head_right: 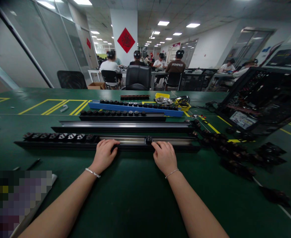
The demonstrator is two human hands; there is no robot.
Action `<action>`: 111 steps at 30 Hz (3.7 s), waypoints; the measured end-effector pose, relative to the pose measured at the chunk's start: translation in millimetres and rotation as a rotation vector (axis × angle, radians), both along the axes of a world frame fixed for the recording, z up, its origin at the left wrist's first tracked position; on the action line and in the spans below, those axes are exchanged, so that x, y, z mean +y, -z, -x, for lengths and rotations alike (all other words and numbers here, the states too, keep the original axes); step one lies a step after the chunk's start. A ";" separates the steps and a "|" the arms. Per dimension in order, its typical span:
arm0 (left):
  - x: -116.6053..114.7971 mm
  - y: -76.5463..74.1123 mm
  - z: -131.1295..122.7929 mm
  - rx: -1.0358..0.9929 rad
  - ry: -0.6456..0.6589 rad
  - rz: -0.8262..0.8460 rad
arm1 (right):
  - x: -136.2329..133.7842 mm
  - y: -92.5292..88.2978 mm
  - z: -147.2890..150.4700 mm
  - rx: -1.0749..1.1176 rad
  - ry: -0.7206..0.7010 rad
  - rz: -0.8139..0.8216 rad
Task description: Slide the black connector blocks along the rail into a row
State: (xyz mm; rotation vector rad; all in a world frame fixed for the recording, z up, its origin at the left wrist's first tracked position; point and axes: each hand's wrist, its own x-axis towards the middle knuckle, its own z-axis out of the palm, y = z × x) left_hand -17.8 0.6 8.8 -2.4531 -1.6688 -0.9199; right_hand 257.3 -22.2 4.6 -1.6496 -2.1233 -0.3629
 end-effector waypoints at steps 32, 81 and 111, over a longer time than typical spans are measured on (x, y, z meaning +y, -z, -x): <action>0.1 0.2 0.2 -0.006 -0.009 0.005 | -1.6 8.9 -1.1 0.097 0.071 -0.080; -0.1 -0.2 -0.1 -0.017 -0.004 -0.003 | 24.9 6.0 12.6 0.462 0.370 -0.204; 0.7 0.1 0.2 -0.009 -0.005 -0.001 | 22.9 3.3 -6.0 0.470 0.469 -0.153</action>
